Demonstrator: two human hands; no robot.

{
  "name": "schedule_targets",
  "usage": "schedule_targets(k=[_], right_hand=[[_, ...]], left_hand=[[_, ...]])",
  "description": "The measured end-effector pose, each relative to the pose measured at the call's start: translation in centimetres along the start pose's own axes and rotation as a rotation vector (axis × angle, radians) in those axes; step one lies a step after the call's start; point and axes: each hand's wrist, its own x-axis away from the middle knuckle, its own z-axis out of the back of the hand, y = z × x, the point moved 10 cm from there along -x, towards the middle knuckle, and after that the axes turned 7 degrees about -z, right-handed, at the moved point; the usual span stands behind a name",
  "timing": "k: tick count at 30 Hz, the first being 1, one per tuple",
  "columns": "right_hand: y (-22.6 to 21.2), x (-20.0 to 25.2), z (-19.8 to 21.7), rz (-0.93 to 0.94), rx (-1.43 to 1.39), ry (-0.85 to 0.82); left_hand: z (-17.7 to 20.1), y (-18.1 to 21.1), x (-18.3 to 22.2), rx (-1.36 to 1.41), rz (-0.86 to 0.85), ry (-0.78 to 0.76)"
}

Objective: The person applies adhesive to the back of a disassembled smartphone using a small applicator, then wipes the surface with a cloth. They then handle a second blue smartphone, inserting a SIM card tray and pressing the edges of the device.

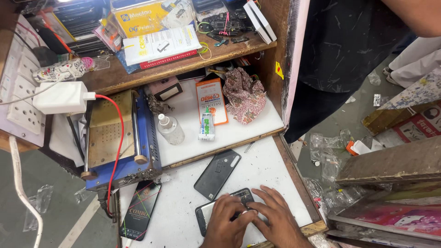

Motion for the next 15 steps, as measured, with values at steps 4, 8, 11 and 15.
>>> schedule_targets(k=[4, 8, 11, 15], right_hand=[[-0.2, 0.3, 0.4, 0.041, 0.029, 0.064], [-0.9, 0.2, 0.9, 0.079, 0.024, 0.117], [-1.5, 0.1, 1.4, 0.138, 0.005, 0.137], [-0.2, 0.9, 2.3, 0.044, -0.168, 0.232]], left_hand=[[-0.5, 0.3, 0.4, 0.095, -0.04, -0.01], [1.9, -0.4, 0.6, 0.059, 0.027, 0.137], [1.2, 0.8, -0.1, 0.215, -0.059, -0.032], [3.5, 1.6, -0.8, 0.049, -0.114, 0.109]])
